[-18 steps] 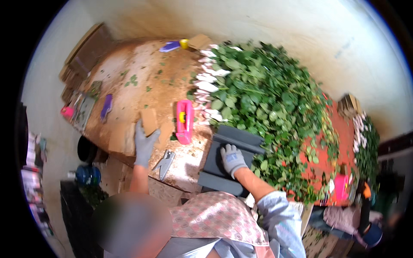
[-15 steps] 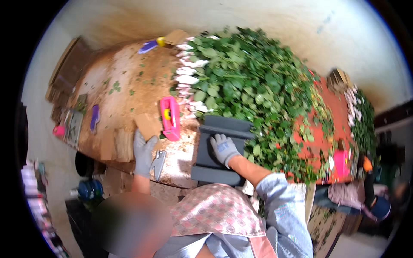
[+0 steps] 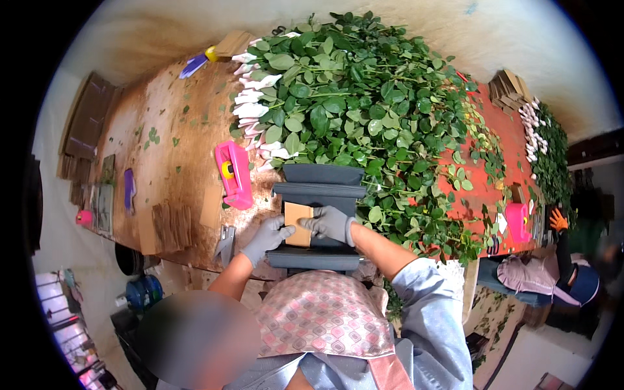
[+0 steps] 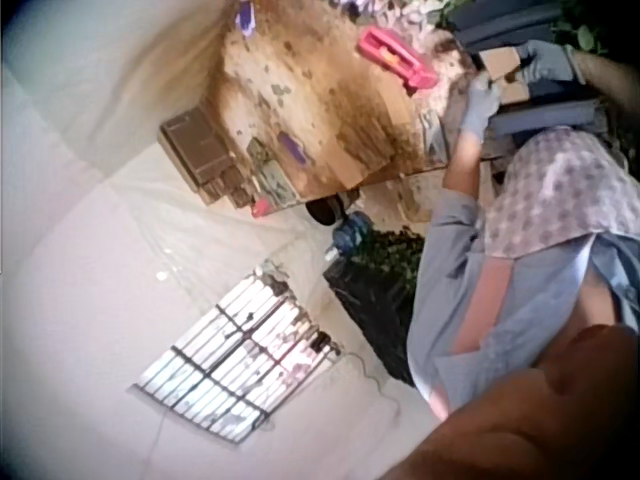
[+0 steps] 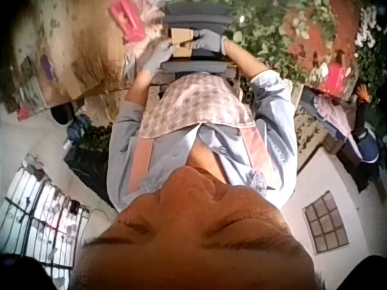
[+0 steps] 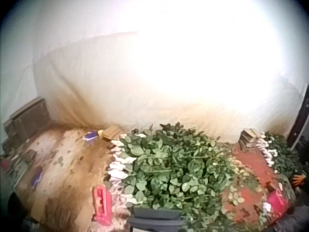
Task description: The person arranges white flower buds and green leaves into a black rectangular container. They pick up the flowers and leaves from a large pile on a wooden table and place them into the container, adjusting the arrangement with both hands.
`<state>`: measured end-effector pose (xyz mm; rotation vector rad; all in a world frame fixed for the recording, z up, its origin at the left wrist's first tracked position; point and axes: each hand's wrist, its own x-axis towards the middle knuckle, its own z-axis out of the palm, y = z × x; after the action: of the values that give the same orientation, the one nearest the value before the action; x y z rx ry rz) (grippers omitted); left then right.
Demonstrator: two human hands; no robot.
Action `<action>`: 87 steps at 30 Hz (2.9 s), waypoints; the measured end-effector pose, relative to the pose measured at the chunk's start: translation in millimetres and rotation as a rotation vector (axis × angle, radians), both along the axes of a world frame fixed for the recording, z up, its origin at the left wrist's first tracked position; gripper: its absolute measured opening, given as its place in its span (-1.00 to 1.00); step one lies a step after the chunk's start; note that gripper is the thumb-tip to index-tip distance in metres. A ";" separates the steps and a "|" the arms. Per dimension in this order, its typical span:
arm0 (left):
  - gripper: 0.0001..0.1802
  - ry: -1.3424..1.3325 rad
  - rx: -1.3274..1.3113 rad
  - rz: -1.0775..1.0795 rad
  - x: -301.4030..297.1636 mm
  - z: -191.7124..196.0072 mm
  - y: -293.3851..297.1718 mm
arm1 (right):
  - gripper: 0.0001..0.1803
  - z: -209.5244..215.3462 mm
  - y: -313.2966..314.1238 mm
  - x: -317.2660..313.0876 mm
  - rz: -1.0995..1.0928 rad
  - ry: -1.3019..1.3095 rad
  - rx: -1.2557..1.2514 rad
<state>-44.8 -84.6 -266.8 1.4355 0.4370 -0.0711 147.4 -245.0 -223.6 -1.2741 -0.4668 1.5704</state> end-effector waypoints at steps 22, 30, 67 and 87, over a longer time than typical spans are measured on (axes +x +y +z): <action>-0.24 0.214 0.707 -0.818 24.7 121.5 -4.1 | -0.39 42.7 48.0 2.0 0.468 -1.250 -0.595; -0.25 0.257 0.574 -0.900 39.9 169.6 -3.0 | -0.68 113.8 46.5 -22.1 0.327 -1.651 0.181; -0.21 0.297 0.643 -0.770 18.7 110.8 -1.9 | -0.72 257.1 43.5 255.5 0.567 -2.361 -0.610; -0.39 0.211 0.752 -0.660 19.8 134.4 -8.6 | -0.81 112.5 -106.5 27.5 0.809 -1.997 -0.472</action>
<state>-25.0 -93.2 -132.4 2.2833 0.1351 -0.6500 174.9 -351.6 -111.0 -2.9878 -2.0436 0.2625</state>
